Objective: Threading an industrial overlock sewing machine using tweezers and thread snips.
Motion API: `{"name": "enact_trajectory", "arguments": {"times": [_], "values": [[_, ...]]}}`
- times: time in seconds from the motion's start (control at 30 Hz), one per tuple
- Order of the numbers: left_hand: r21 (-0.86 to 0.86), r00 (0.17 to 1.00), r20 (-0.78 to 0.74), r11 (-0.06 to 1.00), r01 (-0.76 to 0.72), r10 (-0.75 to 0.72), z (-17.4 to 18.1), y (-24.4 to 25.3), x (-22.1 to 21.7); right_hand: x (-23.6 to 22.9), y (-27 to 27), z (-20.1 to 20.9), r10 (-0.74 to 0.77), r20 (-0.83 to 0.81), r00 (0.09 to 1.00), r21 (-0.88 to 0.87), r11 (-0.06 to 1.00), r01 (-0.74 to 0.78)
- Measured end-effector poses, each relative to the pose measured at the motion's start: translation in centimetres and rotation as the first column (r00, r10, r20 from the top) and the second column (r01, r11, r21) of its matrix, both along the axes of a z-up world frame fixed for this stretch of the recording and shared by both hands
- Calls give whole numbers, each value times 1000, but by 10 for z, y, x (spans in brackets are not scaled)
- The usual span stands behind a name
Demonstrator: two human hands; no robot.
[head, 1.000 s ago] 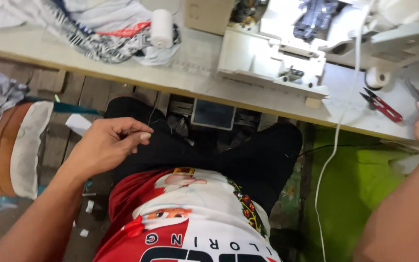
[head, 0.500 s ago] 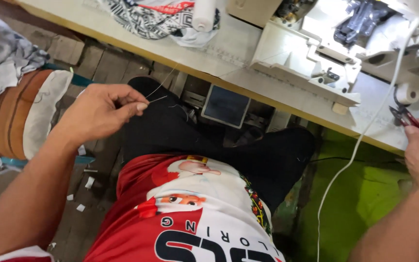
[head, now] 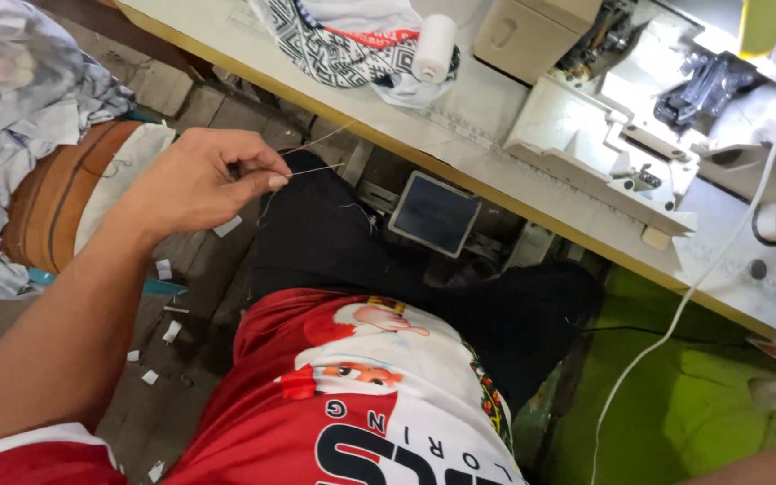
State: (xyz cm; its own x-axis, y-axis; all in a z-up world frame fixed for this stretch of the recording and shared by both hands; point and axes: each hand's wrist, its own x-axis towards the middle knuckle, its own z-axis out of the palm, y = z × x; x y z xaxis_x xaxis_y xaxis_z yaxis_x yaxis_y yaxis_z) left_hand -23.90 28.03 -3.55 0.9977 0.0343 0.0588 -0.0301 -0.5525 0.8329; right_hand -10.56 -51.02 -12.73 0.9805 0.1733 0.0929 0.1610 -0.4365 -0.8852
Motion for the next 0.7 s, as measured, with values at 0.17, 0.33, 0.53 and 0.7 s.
{"name": "enact_trajectory", "arguments": {"times": [0.17, 0.33, 0.53, 0.7], "values": [[-13, 999, 23, 999, 39, -39, 12, 5, -4, -55, 164, 13, 217, -86, 972, 551, 823, -135], [-42, 995, 96, 999, 29, -25, 8, 17, -5, -71, 373, 11, 473, -256, 843, 804, 589, -86], [-164, 965, 260, 986, 25, 19, -10, 31, -3, -83, 518, 13, 733, -382, 564, 848, 520, -102], [-83, 889, 457, 995, 62, -17, -19, 45, 3, -95, 590, 34, 726, -446, 523, 795, 590, -140]]}}
